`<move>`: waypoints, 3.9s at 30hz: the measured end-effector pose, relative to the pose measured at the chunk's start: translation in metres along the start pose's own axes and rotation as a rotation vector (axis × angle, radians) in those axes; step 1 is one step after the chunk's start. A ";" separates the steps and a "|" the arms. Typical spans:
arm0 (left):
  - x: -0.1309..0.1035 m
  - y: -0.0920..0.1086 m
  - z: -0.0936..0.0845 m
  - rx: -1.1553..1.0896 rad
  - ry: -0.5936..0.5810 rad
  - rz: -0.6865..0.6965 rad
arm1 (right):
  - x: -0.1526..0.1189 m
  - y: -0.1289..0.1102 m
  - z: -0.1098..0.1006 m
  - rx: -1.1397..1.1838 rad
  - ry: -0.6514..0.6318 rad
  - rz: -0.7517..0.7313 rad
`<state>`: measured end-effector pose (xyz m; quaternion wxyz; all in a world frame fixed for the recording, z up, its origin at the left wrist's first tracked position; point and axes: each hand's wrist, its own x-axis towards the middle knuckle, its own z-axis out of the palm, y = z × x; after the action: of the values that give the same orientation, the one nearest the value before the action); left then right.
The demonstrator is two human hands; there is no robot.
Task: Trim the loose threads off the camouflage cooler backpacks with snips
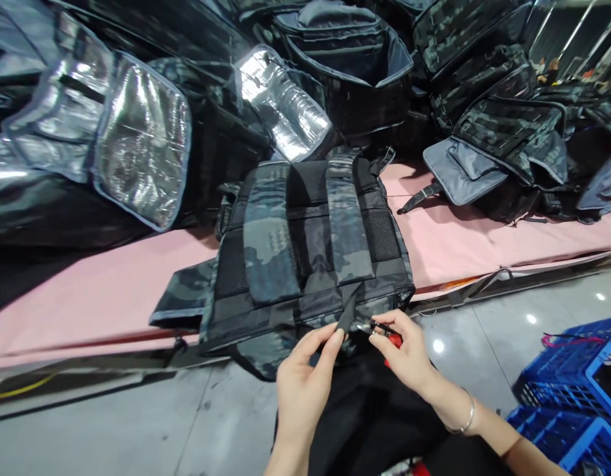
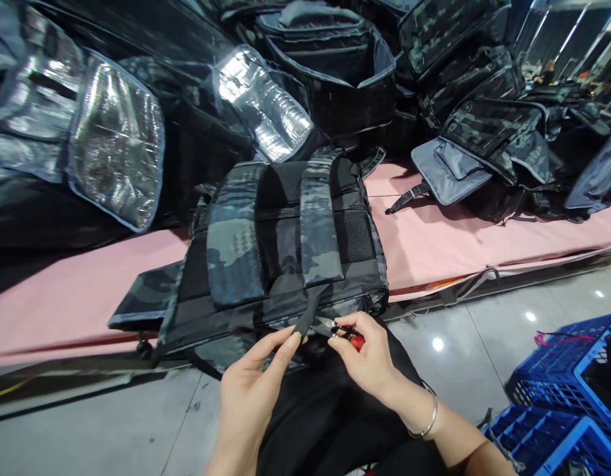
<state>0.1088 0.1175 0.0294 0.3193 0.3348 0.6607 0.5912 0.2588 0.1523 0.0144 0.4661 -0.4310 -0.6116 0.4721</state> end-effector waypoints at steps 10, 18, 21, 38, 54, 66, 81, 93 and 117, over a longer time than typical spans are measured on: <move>-0.003 -0.002 0.001 0.011 0.004 0.043 | 0.006 -0.011 0.003 -0.168 0.059 -0.153; -0.005 -0.002 0.004 0.020 0.019 0.090 | -0.003 -0.014 -0.006 -0.207 0.019 -0.155; -0.006 -0.002 0.005 0.064 0.000 0.134 | -0.002 -0.010 -0.005 -0.195 0.031 -0.155; -0.007 -0.001 0.005 0.136 -0.009 0.166 | 0.005 -0.001 -0.001 -0.092 0.076 -0.068; -0.008 -0.001 0.007 0.758 0.252 1.004 | 0.024 -0.006 0.013 0.031 -0.158 0.192; -0.008 -0.023 0.001 0.620 0.107 0.685 | 0.035 -0.002 0.035 0.711 -0.362 0.517; 0.004 -0.033 0.005 0.648 0.253 0.894 | 0.014 -0.020 -0.002 -0.383 -0.109 -0.266; 0.003 -0.026 0.005 0.691 0.220 0.926 | 0.021 -0.023 -0.004 -0.446 -0.215 -0.258; 0.065 0.004 -0.028 0.786 -0.166 1.557 | 0.017 0.020 -0.085 0.178 0.472 -0.156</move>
<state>0.0486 0.1554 0.0343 -0.2664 0.8186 0.3748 0.3442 0.3398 0.1877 0.0082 0.6670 -0.4382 -0.4734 0.3728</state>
